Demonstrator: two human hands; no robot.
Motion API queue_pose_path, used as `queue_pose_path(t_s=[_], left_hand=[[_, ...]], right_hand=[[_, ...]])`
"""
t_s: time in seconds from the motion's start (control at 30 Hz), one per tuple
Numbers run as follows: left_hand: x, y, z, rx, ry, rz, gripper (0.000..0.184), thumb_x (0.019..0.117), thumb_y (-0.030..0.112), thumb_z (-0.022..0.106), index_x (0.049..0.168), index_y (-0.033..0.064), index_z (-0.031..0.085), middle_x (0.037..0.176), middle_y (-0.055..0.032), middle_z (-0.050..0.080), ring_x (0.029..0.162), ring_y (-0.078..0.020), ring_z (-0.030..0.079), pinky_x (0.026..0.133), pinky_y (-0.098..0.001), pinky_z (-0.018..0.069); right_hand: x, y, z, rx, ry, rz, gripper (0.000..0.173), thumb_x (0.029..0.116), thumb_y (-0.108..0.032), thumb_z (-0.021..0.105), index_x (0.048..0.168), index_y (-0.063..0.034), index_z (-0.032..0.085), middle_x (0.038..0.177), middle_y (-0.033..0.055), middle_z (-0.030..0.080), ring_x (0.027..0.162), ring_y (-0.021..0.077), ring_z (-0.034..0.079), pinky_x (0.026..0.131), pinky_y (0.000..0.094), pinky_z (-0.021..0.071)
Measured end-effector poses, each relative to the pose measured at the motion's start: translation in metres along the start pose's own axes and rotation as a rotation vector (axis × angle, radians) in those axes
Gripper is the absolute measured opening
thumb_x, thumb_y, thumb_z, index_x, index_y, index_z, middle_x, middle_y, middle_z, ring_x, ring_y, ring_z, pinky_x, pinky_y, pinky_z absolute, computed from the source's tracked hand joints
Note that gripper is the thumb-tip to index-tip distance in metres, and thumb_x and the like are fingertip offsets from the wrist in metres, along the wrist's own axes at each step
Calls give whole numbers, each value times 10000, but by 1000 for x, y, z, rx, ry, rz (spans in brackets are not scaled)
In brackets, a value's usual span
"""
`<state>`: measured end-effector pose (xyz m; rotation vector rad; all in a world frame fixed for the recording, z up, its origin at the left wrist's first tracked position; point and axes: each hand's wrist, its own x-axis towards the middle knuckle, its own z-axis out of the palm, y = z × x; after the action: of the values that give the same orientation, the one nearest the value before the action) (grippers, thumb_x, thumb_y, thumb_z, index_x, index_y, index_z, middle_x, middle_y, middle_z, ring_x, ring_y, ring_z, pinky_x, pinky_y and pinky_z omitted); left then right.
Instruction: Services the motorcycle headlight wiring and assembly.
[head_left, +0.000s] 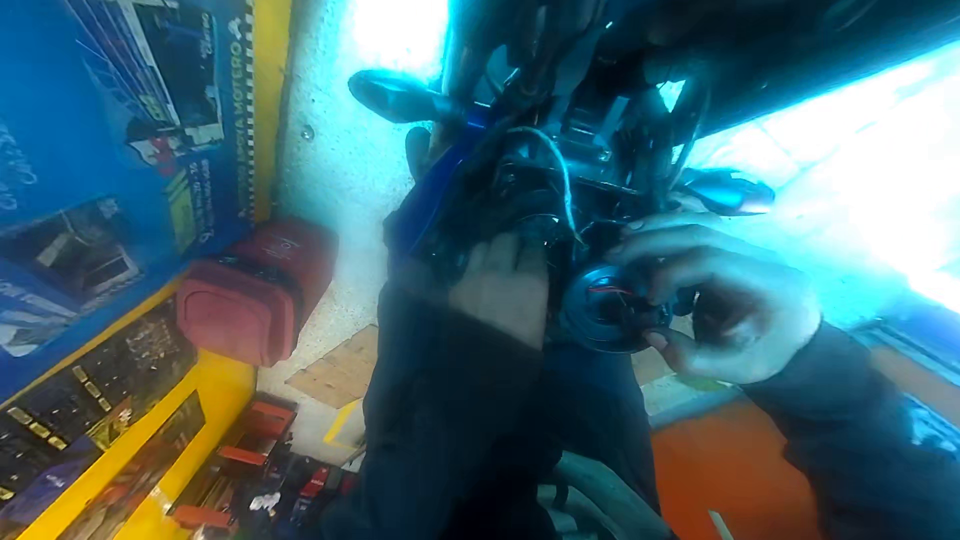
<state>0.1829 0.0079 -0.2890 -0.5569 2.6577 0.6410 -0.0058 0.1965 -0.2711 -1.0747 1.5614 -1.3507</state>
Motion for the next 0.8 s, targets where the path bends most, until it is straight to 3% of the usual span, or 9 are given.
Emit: queue_pose_path(t_s=[0.17,0.27,0.33,0.43,0.53,0.6,0.67,0.77,0.8], left_hand=[[2,0,-7,-93,61,88,307,988,141,556,1180,239,773,1279,25,712,1134,-169,683,927,-355,565],[10,24,-42,-175,-33,-8,296,912,21,631,1141,129,785,1215,-62,733,1077,-254,695,843,-385,590],[17,35,-53,-171,-82,-53,300,880,14,671,1146,100,780,1216,-82,726,1081,-272,687,821,-391,596],[19,30,-21,-73,78,9,282,844,115,683,1087,198,800,1197,6,735,1054,-206,679,807,-334,566],[25,42,-57,-181,-148,-114,321,885,17,675,1171,124,775,1277,-64,697,1128,-266,662,811,-378,595],[23,41,-64,-224,-170,-169,324,886,-6,665,1167,112,777,1259,-100,697,1115,-291,668,808,-395,600],[16,36,-56,-206,-115,-159,318,897,6,662,1165,129,782,1243,-107,699,1090,-293,672,808,-391,595],[4,19,-10,-60,131,-19,304,895,119,637,1124,243,793,1206,-35,715,1055,-224,668,810,-324,560],[7,24,-19,-72,73,-39,313,882,99,653,1135,221,791,1217,-44,709,1072,-235,664,805,-328,566]], right_hand=[[-2,0,-2,27,-10,18,273,825,-328,737,961,-116,629,1291,79,660,1339,315,539,1139,504,449],[-5,1,-2,57,-5,44,281,827,-363,755,965,-148,637,1319,61,649,1340,308,541,1109,480,483],[-7,2,-3,62,-3,59,284,828,-393,757,957,-172,634,1324,41,646,1337,293,546,1102,473,490],[-13,7,-6,57,5,70,269,810,-373,755,947,-173,637,1316,50,643,1326,310,548,1094,496,489],[-16,8,-7,75,13,95,276,816,-396,766,979,-204,654,1328,14,647,1329,279,557,1098,475,493],[-15,6,-8,88,19,103,282,817,-401,772,978,-200,658,1317,16,651,1320,278,563,1097,477,491],[-15,5,-9,95,18,120,280,810,-392,778,973,-201,655,1314,14,651,1308,271,572,1072,454,517],[-17,7,-10,94,6,122,287,802,-369,768,1004,-201,651,1315,15,638,1300,272,570,1048,455,528],[-16,8,-10,100,11,119,290,800,-365,772,1009,-202,654,1316,13,641,1300,268,571,1049,452,528]])
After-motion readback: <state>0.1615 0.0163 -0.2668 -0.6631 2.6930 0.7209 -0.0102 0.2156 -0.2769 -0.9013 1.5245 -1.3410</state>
